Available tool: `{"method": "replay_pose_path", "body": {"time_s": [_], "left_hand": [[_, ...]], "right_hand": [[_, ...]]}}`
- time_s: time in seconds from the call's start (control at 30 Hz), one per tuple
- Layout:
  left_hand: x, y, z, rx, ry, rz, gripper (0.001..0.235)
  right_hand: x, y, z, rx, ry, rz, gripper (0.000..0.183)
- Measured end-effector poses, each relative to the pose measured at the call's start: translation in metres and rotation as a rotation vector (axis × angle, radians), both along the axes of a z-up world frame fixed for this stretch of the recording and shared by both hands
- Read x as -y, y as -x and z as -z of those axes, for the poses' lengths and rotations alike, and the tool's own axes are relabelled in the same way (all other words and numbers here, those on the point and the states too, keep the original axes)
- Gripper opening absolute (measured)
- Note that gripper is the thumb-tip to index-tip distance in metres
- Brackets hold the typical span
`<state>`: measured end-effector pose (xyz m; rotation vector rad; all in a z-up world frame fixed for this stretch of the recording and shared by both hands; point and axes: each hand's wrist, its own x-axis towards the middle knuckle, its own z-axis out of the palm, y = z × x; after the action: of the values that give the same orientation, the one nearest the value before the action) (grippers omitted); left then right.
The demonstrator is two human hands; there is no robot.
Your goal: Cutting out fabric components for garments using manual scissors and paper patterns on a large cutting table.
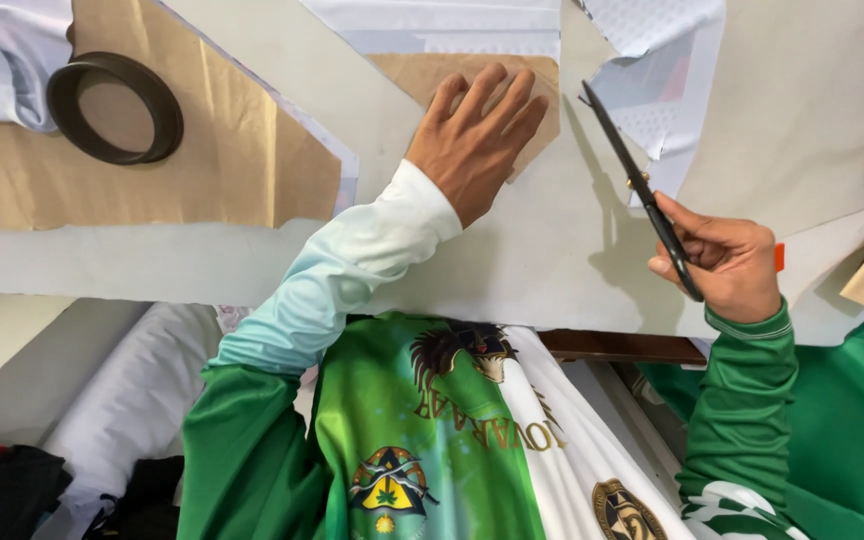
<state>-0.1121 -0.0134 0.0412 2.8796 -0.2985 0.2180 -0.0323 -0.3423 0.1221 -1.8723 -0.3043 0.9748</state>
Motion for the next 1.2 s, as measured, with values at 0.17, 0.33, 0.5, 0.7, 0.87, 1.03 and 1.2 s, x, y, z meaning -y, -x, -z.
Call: {"method": "replay_pose_path", "body": {"time_s": [0.17,0.33,0.5,0.7,0.87,1.03,1.2], "left_hand": [[0.006,-0.008,-0.01,-0.081,-0.061,-0.036,0.08],[0.01,-0.006,-0.009,-0.073,-0.04,-0.062,0.076],[0.016,-0.008,-0.001,-0.08,-0.02,-0.094,0.076],[0.029,-0.009,-0.002,0.129,-0.038,-0.254,0.061],[0.037,-0.008,-0.001,-0.002,-0.051,-0.309,0.077],[0.04,-0.011,0.001,-0.039,-0.027,-0.331,0.082],[0.041,-0.01,-0.002,-0.07,0.0,-0.339,0.086]], "right_hand": [[-0.022,-0.01,-0.009,0.018,0.134,-0.048,0.067],[-0.029,-0.02,0.002,-0.006,0.096,-0.101,0.064],[-0.027,-0.028,0.01,-0.035,0.064,-0.106,0.064],[-0.031,-0.034,0.001,-0.006,0.022,-0.143,0.063],[-0.022,-0.052,0.002,-0.045,0.009,-0.188,0.063],[-0.014,-0.09,0.005,-0.115,0.009,-0.253,0.066],[-0.011,-0.142,0.023,-0.226,0.01,-0.35,0.067]]}}
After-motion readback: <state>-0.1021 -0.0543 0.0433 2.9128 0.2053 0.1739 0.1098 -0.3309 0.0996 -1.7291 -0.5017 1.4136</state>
